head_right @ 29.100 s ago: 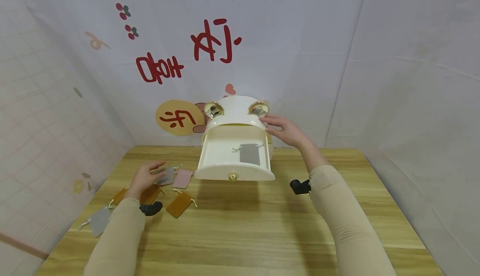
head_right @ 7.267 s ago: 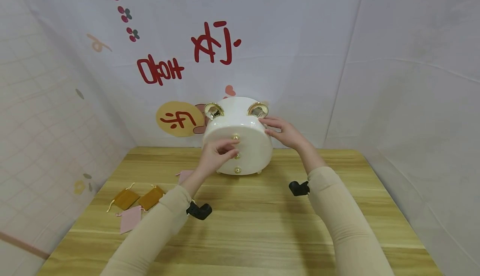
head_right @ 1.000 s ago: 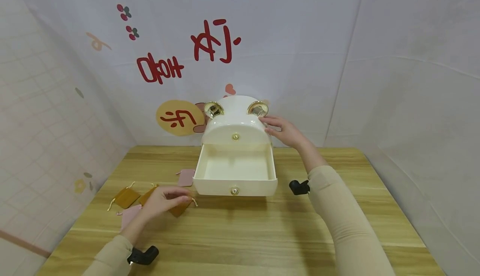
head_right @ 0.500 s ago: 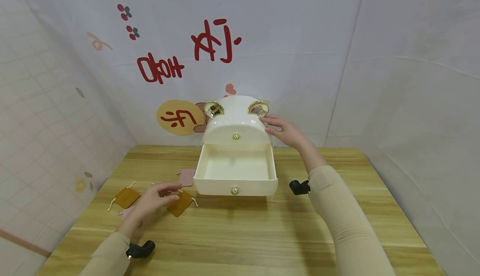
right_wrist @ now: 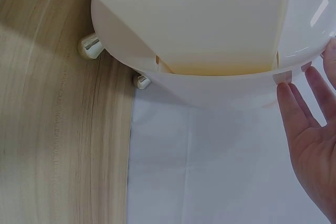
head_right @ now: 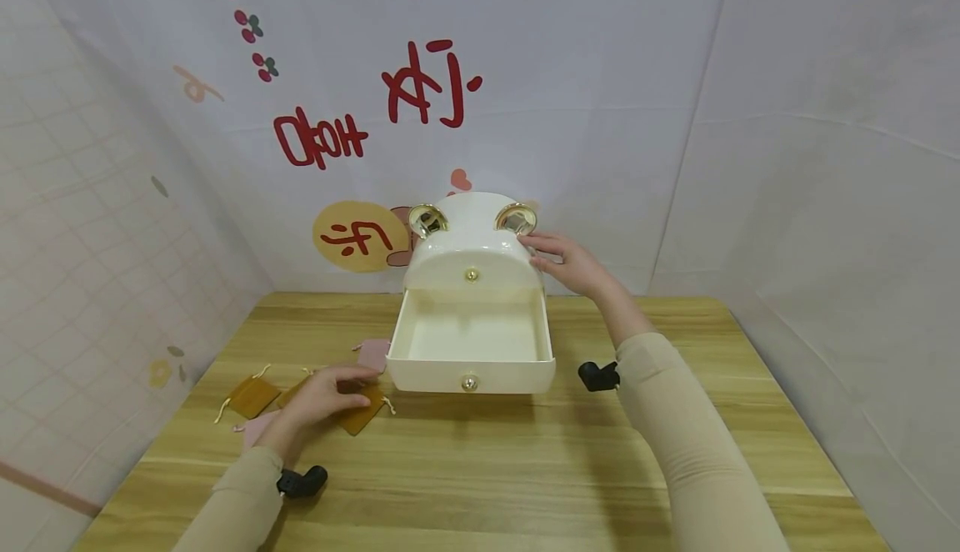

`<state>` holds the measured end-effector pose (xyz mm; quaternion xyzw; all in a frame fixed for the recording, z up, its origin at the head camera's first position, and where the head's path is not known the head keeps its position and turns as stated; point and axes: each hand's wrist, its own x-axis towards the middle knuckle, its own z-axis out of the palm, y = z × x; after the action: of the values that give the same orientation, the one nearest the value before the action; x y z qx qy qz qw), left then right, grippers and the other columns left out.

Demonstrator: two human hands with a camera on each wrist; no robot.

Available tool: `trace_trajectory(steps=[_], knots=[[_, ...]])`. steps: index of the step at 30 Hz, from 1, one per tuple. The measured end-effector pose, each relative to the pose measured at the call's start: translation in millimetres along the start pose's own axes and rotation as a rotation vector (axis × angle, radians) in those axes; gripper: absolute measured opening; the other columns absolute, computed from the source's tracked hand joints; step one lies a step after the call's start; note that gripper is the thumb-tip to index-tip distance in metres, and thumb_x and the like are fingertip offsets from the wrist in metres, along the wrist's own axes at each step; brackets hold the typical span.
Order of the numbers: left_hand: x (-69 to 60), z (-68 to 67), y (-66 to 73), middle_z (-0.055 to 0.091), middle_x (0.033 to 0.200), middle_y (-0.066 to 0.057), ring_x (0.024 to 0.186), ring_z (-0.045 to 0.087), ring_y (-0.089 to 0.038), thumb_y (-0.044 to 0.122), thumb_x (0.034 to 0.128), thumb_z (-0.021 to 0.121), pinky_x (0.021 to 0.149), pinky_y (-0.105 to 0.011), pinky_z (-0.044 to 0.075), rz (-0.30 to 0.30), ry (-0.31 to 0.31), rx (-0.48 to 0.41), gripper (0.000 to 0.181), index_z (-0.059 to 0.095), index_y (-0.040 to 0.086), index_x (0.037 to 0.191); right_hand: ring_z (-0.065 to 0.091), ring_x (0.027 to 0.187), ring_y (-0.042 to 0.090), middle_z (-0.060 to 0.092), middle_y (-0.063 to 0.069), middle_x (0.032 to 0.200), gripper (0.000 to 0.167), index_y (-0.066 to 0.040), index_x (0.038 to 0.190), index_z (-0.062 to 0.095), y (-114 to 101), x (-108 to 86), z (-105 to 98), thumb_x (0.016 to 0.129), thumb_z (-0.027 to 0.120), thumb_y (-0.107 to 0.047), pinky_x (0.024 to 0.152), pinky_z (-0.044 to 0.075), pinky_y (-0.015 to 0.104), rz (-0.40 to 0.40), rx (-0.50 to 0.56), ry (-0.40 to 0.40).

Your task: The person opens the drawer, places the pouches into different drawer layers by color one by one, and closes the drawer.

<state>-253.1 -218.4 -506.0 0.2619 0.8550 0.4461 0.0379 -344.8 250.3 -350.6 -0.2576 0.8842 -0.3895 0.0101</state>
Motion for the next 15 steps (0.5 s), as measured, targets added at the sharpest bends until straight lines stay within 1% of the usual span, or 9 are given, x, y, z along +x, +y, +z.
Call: trace_trajectory(steps=[3, 7, 10, 15], knots=[[2.2, 2.0, -4.2, 0.069, 0.118, -0.015, 0.114, 0.059, -0.037, 0.003, 0.0821, 0.08, 0.1, -0.055, 0.042, 0.004, -0.01, 0.053, 0.039, 0.069, -0.003, 0.12, 0.016, 0.147, 0.036, 0.024, 0.012, 0.161, 0.049, -0.018, 0.151, 0.044, -0.5, -0.4, 0.4, 0.104, 0.054, -0.025, 0.113, 0.021, 0.062, 0.004, 0.004, -0.001], [3.4, 3.8, -8.7, 0.07, 0.118, -0.012, 0.115, 0.059, -0.036, 0.002, 0.0803, 0.081, 0.1, -0.054, 0.043, -0.007, -0.016, 0.091, 0.039, 0.071, 0.0, 0.118, 0.016, 0.148, 0.036, 0.023, 0.011, 0.161, 0.049, -0.019, 0.152, 0.044, -0.1, -0.2, 0.9, 0.104, 0.054, -0.026, 0.112, 0.021, 0.063, 0.014, 0.009, -0.004], [3.7, 4.8, -10.5, 0.069, 0.119, -0.01, 0.117, 0.057, -0.035, 0.002, 0.0804, 0.08, 0.102, -0.054, 0.041, -0.027, -0.018, 0.081, 0.039, 0.071, 0.001, 0.119, 0.016, 0.148, 0.035, 0.024, 0.011, 0.161, 0.049, -0.02, 0.152, 0.043, 0.6, 0.1, 0.8, 0.104, 0.054, -0.026, 0.113, 0.021, 0.062, 0.014, 0.013, -0.001], [3.9, 4.9, -11.3, 0.069, 0.117, -0.009, 0.116, 0.057, -0.036, 0.002, 0.0813, 0.08, 0.101, -0.052, 0.043, -0.037, -0.019, 0.072, 0.036, 0.073, 0.003, 0.117, 0.017, 0.147, 0.036, 0.025, 0.012, 0.161, 0.049, -0.017, 0.151, 0.043, 0.8, 0.5, 0.5, 0.104, 0.054, -0.025, 0.113, 0.021, 0.062, -0.007, 0.019, 0.005]])
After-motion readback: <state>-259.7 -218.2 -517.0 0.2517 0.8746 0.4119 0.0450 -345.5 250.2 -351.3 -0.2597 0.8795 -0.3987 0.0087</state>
